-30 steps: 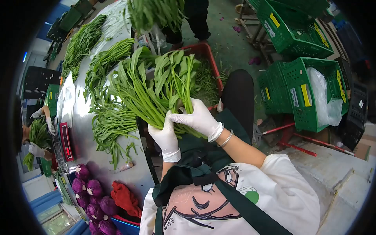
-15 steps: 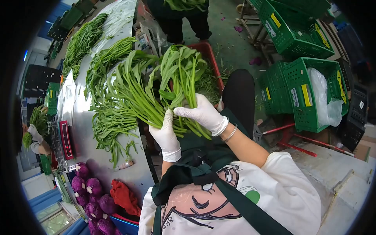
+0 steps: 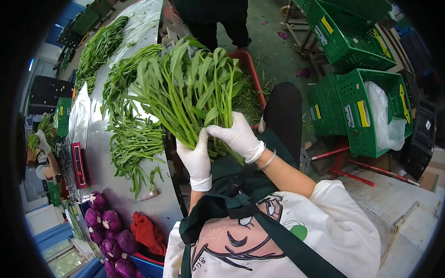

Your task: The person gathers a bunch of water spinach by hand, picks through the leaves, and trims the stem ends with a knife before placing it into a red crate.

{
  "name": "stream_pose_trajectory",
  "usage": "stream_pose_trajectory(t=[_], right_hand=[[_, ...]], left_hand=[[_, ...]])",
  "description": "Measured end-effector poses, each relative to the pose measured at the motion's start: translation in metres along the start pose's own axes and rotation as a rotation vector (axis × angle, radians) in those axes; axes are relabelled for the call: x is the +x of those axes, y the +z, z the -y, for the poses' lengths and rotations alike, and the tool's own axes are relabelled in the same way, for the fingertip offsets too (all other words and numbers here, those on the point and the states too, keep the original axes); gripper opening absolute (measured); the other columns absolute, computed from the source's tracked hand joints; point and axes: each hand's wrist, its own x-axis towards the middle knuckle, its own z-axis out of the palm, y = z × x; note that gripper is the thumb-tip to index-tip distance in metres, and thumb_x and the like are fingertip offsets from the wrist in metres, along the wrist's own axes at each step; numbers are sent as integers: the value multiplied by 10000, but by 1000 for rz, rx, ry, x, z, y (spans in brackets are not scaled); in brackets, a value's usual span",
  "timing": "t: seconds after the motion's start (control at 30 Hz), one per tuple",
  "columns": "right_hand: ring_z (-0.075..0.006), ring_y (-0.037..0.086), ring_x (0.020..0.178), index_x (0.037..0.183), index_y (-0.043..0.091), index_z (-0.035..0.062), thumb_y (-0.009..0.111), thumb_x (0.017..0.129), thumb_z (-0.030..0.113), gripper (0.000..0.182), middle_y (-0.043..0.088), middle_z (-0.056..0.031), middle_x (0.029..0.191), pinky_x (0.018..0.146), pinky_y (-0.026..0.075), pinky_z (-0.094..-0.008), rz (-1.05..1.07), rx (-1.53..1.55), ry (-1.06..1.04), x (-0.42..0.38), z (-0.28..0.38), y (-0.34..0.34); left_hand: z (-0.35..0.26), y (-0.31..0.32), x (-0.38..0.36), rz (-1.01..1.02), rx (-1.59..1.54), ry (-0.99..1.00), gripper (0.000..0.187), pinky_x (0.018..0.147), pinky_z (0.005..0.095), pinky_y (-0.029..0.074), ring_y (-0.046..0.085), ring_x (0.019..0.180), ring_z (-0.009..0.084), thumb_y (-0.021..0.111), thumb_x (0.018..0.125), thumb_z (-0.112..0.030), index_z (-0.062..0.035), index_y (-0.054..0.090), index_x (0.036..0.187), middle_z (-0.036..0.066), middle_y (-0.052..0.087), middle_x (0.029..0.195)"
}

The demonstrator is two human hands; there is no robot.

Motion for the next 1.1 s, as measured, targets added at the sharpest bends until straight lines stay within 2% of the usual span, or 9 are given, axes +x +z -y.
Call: stream_pose_trajectory(t=[0.23, 0.4, 0.5, 0.63, 0.73, 0.8, 0.93, 1.03, 1.1], right_hand=[[-62, 521, 795, 1003, 564, -8, 639, 814, 148, 257, 585, -3, 911, 718, 434, -216, -13, 34, 12, 0, 12, -3], [-30, 433, 579, 962, 565, 38, 594, 842, 253, 248, 608, 4, 798, 495, 358, -178, 207, -141, 135, 10, 11, -27], [-33, 439, 575, 971, 553, 43, 591, 846, 250, 245, 608, 6, 797, 501, 366, -183, 314, -56, 177, 8, 16, -22], [-21, 432, 581, 969, 553, 45, 588, 856, 276, 260, 603, 10, 770, 495, 350, -171, 310, -85, 139, 6, 20, -19], [-2, 402, 570, 968, 574, 48, 584, 859, 295, 271, 592, 21, 750, 490, 306, -153, 289, -128, 182, 3, 39, -26], [-26, 441, 598, 975, 569, 35, 583, 862, 275, 266, 584, 11, 739, 516, 332, -165, 322, -179, 176, 2, 37, -31], [-62, 518, 685, 1009, 558, 16, 586, 862, 252, 279, 604, -27, 782, 593, 393, -193, 388, -160, 208, -1, 38, -32], [-60, 541, 727, 1025, 565, 11, 592, 853, 231, 280, 629, -48, 842, 628, 407, -196, 313, -306, 245, -1, 41, -32], [-72, 570, 730, 954, 613, 12, 580, 829, 181, 213, 655, -47, 848, 639, 427, -210, 204, -410, -62, 4, 23, -46]], left_hand=[[4, -3, -4, 23, 70, -77, 336, 794, 257, 457, 571, 880, 136, 608, 785, 52, 28, 488, 1098, 81, 589, 999], [3, -10, -2, -41, 125, -4, 327, 763, 255, 457, 569, 847, 125, 608, 785, 55, 33, 491, 1089, 86, 593, 985], [2, -9, 5, -90, 298, 123, 292, 724, 279, 468, 597, 778, 153, 622, 770, 34, 39, 507, 1039, 97, 617, 896], [1, -11, 15, -191, 516, 343, 253, 678, 300, 472, 614, 694, 191, 641, 751, -2, 37, 532, 976, 121, 633, 796], [1, -28, 26, -251, 533, 326, 234, 677, 294, 471, 605, 693, 187, 641, 774, -32, 39, 535, 970, 118, 635, 808], [-4, -31, 29, -246, 441, 244, 232, 698, 275, 466, 581, 713, 155, 631, 793, -30, 46, 528, 987, 87, 625, 829], [-2, -30, 34, -237, 380, 250, 256, 731, 263, 456, 557, 756, 130, 633, 793, -13, 44, 517, 1014, 73, 599, 865], [-5, -32, 42, -286, 304, 274, 251, 724, 254, 455, 551, 744, 123, 633, 794, -6, 31, 518, 1014, 68, 597, 856], [-14, -35, 49, -325, 175, 227, 235, 683, 237, 464, 550, 723, 112, 617, 810, -1, 27, 512, 1019, 65, 595, 872]])
